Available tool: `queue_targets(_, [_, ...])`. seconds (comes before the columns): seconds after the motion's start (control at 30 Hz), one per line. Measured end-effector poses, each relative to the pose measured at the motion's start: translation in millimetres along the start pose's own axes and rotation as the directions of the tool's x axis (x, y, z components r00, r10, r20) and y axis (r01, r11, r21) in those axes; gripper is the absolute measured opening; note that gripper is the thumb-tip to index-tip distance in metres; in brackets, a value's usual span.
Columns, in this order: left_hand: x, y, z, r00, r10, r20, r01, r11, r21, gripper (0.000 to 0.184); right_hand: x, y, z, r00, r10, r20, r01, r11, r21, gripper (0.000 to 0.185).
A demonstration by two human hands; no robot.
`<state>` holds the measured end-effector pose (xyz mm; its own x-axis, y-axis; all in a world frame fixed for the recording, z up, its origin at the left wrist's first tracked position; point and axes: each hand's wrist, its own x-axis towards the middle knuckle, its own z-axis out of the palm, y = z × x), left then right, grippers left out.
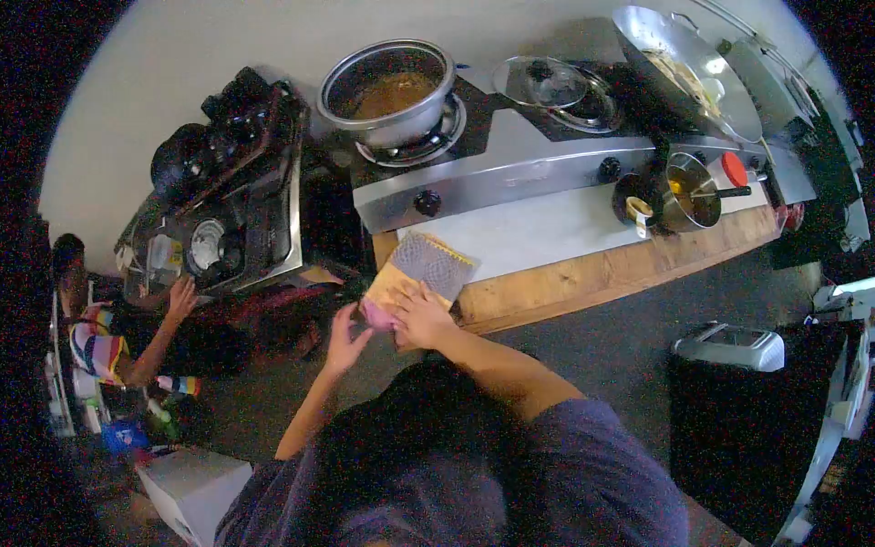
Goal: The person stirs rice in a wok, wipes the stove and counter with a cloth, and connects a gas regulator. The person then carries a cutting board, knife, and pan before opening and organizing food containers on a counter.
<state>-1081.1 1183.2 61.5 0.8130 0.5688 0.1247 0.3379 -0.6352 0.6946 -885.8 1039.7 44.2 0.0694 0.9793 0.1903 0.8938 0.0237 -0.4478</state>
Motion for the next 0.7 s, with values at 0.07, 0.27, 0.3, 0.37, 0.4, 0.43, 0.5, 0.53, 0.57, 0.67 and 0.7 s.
queue_targets(0.07, [7,-4,32,0.953,-0.29,0.083,0.3,0.884,-0.359,0.071,-5,1,-25,0.985,-0.036,0.168,0.02,0.995,0.1,0.045])
queue_targets(0.27, [7,-46,100,0.825,-0.563,0.051,0.545,0.767,-0.34,0.057,-16,68,-41,0.892,0.35,-0.285,-0.314,0.935,0.166,0.036])
queue_targets(0.3, [5,-72,115,0.818,-0.566,0.102,0.561,0.748,-0.353,0.052,-19,73,-45,0.853,0.368,-0.371,-0.387,0.922,0.023,0.038])
queue_targets(0.37, [13,-10,81,0.737,-0.668,0.103,0.671,0.705,-0.231,0.042,-26,78,-48,0.849,0.377,-0.37,-0.443,0.89,-0.108,0.04])
queue_targets(0.4, [16,14,64,0.692,-0.716,0.093,0.72,0.674,-0.164,0.037,-32,81,-50,0.882,0.378,-0.28,-0.419,0.902,-0.101,0.04])
queue_targets(0.43, [13,3,64,0.759,-0.648,0.069,0.641,0.723,-0.257,0.035,-36,82,-52,0.909,0.372,-0.189,-0.393,0.915,-0.091,0.04])
queue_targets(0.5, [8,-23,65,0.863,-0.505,-0.015,0.448,0.779,-0.439,0.031,-48,67,-53,0.873,0.48,-0.092,-0.461,0.871,0.17,0.037])
queue_targets(0.53, [12,-3,52,0.866,-0.5,0.011,0.433,0.739,-0.517,0.028,-58,59,-55,0.854,0.519,-0.024,-0.491,0.821,0.29,0.035])
queue_targets(0.57, [18,18,37,0.869,-0.494,0.037,0.418,0.691,-0.59,0.026,-66,57,-60,0.842,0.533,-0.088,-0.474,0.807,0.352,0.033])
queue_targets(0.67, [42,68,12,0.938,-0.348,0.012,0.296,0.78,-0.551,0.021,-93,53,-81,0.762,0.613,-0.208,-0.474,0.747,0.466,0.028])
queue_targets(0.7, [48,73,13,0.962,-0.272,-0.001,0.236,0.838,-0.492,0.02,-103,49,-91,0.722,0.658,-0.211,-0.52,0.719,0.461,0.027])
